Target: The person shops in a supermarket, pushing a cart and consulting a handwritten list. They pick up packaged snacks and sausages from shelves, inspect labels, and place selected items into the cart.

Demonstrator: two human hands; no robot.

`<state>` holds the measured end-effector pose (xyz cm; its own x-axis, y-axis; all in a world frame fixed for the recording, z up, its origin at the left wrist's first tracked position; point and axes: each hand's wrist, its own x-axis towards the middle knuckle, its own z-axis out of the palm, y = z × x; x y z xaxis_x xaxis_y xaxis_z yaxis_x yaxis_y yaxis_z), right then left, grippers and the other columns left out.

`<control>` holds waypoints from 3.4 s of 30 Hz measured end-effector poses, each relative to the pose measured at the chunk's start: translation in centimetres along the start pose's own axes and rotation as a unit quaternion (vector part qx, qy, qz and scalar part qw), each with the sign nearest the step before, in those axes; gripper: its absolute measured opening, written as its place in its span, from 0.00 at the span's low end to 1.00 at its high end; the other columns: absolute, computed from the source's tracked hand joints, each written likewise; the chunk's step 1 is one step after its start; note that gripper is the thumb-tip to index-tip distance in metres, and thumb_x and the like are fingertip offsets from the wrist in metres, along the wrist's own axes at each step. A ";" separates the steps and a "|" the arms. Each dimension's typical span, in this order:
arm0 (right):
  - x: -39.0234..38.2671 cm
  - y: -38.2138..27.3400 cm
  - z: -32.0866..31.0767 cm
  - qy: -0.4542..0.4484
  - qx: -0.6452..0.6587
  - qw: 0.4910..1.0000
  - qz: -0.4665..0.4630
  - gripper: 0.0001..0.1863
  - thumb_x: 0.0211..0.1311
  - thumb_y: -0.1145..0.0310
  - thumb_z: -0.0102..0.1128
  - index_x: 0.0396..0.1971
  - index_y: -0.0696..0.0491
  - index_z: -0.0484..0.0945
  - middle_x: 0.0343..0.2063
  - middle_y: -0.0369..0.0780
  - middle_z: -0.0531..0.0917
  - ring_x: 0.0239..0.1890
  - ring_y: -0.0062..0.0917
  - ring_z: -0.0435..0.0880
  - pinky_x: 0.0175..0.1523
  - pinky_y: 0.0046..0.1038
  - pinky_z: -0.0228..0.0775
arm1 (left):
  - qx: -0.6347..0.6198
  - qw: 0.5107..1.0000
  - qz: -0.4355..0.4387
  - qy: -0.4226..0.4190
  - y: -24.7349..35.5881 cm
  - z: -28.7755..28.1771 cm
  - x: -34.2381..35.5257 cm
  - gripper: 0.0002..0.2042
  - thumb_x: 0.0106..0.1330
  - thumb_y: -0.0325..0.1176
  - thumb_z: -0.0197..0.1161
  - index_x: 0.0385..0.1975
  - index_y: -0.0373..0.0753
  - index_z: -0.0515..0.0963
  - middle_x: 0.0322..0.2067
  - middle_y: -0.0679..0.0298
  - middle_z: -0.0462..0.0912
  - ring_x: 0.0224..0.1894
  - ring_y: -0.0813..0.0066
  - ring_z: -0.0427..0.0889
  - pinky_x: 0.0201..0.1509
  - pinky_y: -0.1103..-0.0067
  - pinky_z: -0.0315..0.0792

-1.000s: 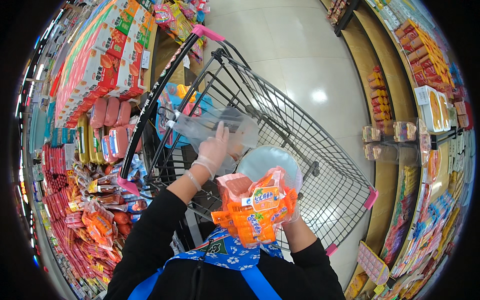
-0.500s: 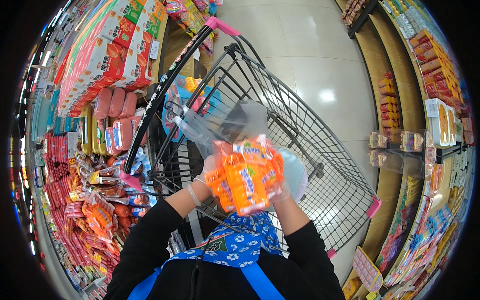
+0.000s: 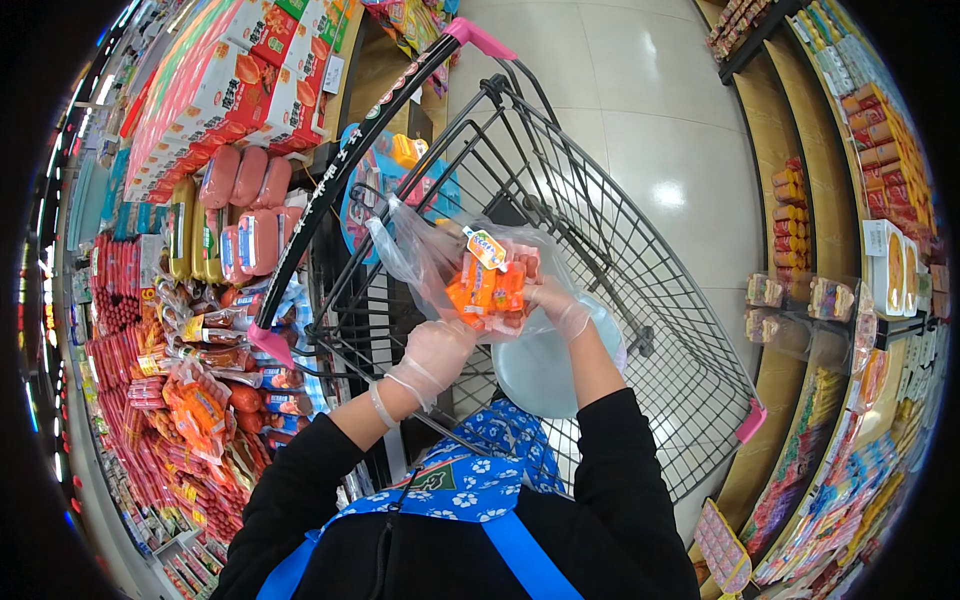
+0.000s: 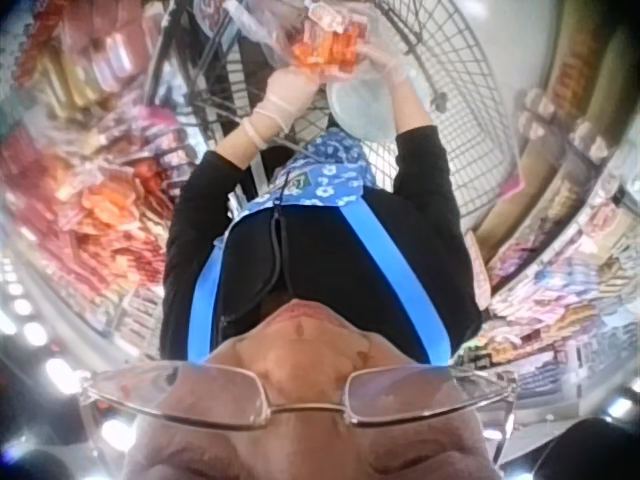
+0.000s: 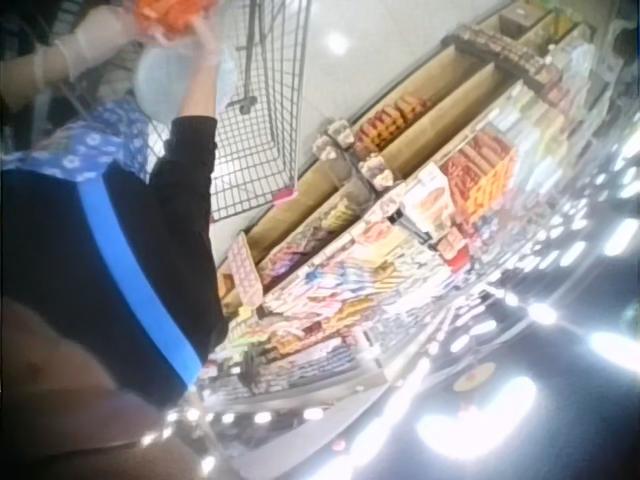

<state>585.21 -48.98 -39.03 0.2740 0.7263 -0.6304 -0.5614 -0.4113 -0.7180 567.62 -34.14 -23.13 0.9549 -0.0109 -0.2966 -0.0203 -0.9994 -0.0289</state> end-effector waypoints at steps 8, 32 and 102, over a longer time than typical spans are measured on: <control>-4.7 -2.2 0.4 0.220 -0.640 0.735 -0.036 0.40 0.59 0.45 0.63 0.70 0.41 0.64 0.59 0.46 0.79 0.60 0.42 0.77 0.63 0.41 0.68 | -0.040 0.999 -0.004 0.032 -0.3 -0.1 -0.6 0.02 0.54 0.28 0.61 0.26 0.41 0.79 0.21 0.62 0.81 0.24 0.66 0.85 0.25 0.71 0.78; -16.4 -14.7 40.1 -0.083 -0.407 0.728 -0.545 0.19 0.62 0.76 0.63 0.55 0.57 0.80 0.44 0.43 0.87 0.44 0.33 0.85 0.53 0.31 0.75 | -0.253 0.863 -0.300 0.318 1.0 -5.8 -34.5 0.15 0.60 0.33 0.61 0.48 0.47 0.81 0.34 0.63 0.86 0.38 0.63 0.86 0.40 0.68 0.79; -11.3 -6.4 63.0 -0.358 -0.149 0.885 -0.259 0.09 0.73 0.68 0.59 0.35 0.56 0.73 0.31 0.33 0.78 0.31 0.12 0.74 0.36 0.20 0.72 | -0.590 0.105 -0.458 0.656 -2.8 -2.1 -46.8 0.08 0.72 0.34 0.62 0.35 0.35 0.81 0.27 0.64 0.85 0.29 0.82 0.80 0.36 0.83 0.74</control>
<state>536.47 -19.81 -8.76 -0.1896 0.9788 0.0781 -0.2441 0.0300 -0.9693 523.58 -30.88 -7.12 -0.3703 0.8870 -0.2760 -0.4305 0.0995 0.8971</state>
